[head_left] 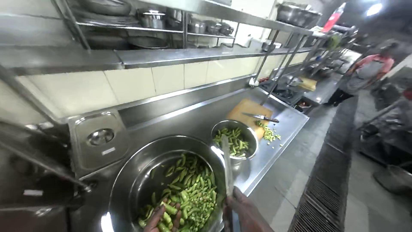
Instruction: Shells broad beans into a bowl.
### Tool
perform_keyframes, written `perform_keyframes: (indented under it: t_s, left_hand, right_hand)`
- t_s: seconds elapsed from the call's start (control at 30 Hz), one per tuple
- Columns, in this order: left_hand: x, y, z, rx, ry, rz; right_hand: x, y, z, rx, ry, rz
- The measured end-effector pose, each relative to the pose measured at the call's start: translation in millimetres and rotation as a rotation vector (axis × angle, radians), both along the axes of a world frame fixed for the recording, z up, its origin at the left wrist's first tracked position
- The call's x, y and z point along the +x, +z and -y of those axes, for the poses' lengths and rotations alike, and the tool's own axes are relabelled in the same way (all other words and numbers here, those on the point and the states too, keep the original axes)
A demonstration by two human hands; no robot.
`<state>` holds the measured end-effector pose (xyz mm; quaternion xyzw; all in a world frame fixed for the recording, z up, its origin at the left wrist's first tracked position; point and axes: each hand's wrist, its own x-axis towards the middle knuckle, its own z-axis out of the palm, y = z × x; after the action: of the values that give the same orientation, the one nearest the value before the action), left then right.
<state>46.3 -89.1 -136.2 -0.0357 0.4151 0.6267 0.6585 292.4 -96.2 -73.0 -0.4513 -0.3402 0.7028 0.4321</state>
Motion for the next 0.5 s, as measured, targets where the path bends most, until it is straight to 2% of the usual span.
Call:
perform_keyframes:
  t_s: [0.17, 0.33, 0.5]
  left_hand:
    - [26, 8, -16, 0.005, -0.013, 0.015]
    - [75, 29, -46, 0.009, -0.136, -0.014]
    - [161, 67, -134, 0.082, -0.221, -0.121]
  right_hand:
    - [23, -1, -23, 0.081, 0.097, 0.064]
    - [69, -8, -42, 0.085, 0.027, 0.060]
    - [105, -21, -61, 0.067, -0.102, 0.037]
